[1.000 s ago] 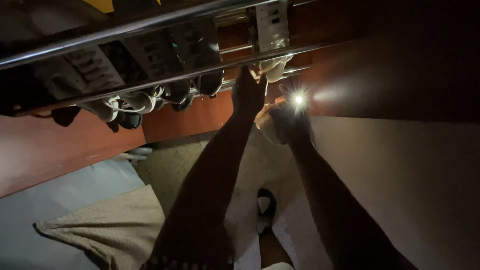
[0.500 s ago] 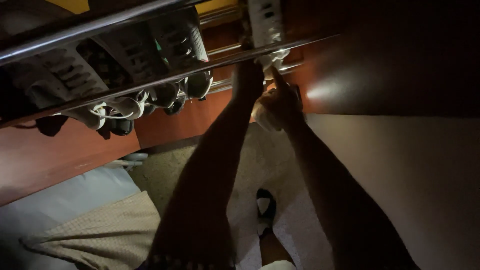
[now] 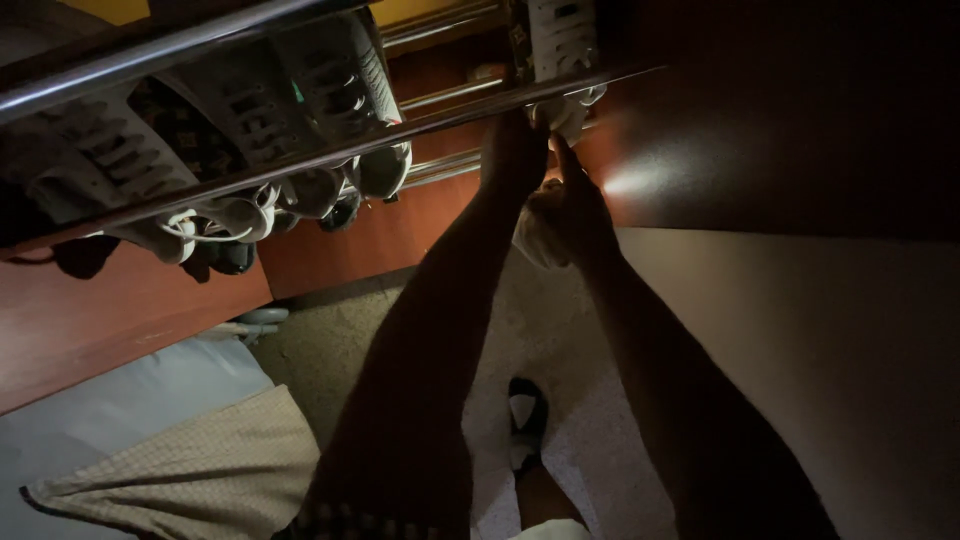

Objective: The person wipes a white sneaker with a cloth, then places it on a shoe rack. They repeat the wiping and placement with a second sneaker. The actions are performed one at a time, focusing on the upper and sides of each shoe.

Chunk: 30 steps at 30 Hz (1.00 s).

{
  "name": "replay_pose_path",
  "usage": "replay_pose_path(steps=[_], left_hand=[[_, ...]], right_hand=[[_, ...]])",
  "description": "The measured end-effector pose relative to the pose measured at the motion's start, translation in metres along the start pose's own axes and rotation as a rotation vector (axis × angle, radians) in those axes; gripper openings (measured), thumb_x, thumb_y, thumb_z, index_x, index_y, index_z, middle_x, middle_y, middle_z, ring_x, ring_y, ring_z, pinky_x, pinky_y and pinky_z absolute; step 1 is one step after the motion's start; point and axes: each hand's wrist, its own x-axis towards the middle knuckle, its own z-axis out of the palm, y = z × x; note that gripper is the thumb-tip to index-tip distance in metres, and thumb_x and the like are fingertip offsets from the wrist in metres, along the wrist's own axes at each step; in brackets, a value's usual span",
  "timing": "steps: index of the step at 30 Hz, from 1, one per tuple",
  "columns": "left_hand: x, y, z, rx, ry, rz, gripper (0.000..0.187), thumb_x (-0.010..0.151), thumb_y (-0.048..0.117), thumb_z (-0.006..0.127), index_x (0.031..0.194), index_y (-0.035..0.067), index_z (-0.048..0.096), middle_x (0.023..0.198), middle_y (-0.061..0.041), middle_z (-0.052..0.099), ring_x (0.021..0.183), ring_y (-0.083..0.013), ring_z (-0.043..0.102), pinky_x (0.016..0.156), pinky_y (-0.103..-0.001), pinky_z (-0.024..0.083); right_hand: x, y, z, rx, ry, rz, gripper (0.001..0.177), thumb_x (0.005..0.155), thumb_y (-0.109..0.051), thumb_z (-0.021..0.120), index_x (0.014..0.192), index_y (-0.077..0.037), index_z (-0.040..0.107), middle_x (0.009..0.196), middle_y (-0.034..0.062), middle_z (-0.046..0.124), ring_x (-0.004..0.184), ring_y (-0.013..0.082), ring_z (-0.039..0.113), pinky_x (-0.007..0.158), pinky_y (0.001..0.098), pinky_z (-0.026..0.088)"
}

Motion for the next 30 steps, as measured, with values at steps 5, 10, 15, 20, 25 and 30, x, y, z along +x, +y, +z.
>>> replay_pose_path(steps=[5,10,15,20,25,30], left_hand=[[-0.022,0.007,-0.014,0.008,-0.061,-0.066,0.048,0.103,0.033,0.064,0.137,0.003,0.05,0.111,-0.02,0.075,0.101,-0.034,0.074,0.089,-0.045,0.059],[-0.067,0.007,-0.037,-0.15,0.102,0.131,0.069,0.092,0.017,0.072,0.152,0.001,0.04,0.146,-0.025,0.055,0.132,-0.0402,0.056,0.104,-0.047,0.05],[-0.142,-0.036,-0.06,-0.309,0.039,0.006,0.052,0.093,0.014,0.068,0.141,-0.001,0.053,0.141,-0.02,0.062,0.126,-0.0276,0.064,0.102,-0.04,0.053],[-0.249,-0.111,-0.065,-0.548,-0.074,-0.06,0.019,0.114,0.008,0.059,0.103,-0.008,0.059,0.073,-0.021,0.058,0.062,-0.0217,0.055,0.06,-0.034,0.048],[-0.355,-0.125,-0.101,-0.166,-0.148,-0.35,0.051,0.081,-0.005,0.043,0.125,0.012,0.063,0.107,-0.01,0.073,0.087,-0.0183,0.072,0.065,-0.033,0.059],[-0.428,-0.136,-0.136,-0.23,-0.159,-0.429,0.055,0.071,-0.003,0.051,0.121,0.012,0.065,0.115,-0.01,0.071,0.093,-0.0222,0.069,0.076,-0.036,0.059]], right_hand=[[-0.016,0.015,0.008,0.084,0.043,-0.067,0.091,0.091,-0.027,0.08,0.164,-0.019,0.027,0.103,0.0068,0.075,0.09,0.0149,0.072,0.08,0.0325,0.059],[-0.081,-0.001,0.014,0.329,0.041,-0.028,0.079,0.092,-0.027,0.08,0.156,-0.012,0.036,0.103,0.0081,0.074,0.09,0.0159,0.07,0.081,0.0328,0.058],[-0.168,0.016,0.054,0.601,-0.033,0.16,0.064,0.092,-0.021,0.078,0.145,-0.005,0.047,0.102,0.0089,0.074,0.09,0.0165,0.07,0.081,0.0317,0.058],[-0.243,0.006,0.085,0.868,-0.107,0.347,0.049,0.091,-0.016,0.075,0.134,0.001,0.058,0.1,0.0098,0.074,0.09,0.0171,0.07,0.08,0.0306,0.058],[-0.302,-0.042,0.087,0.946,-0.18,0.634,0.044,0.089,-0.015,0.073,0.129,0.001,0.063,0.1,0.0098,0.074,0.087,0.0168,0.07,0.076,0.0302,0.057],[-0.353,-0.039,0.102,0.901,-0.228,0.595,0.043,0.09,-0.018,0.073,0.127,0.001,0.065,0.102,0.0108,0.075,0.09,0.0171,0.071,0.078,0.0305,0.056]])
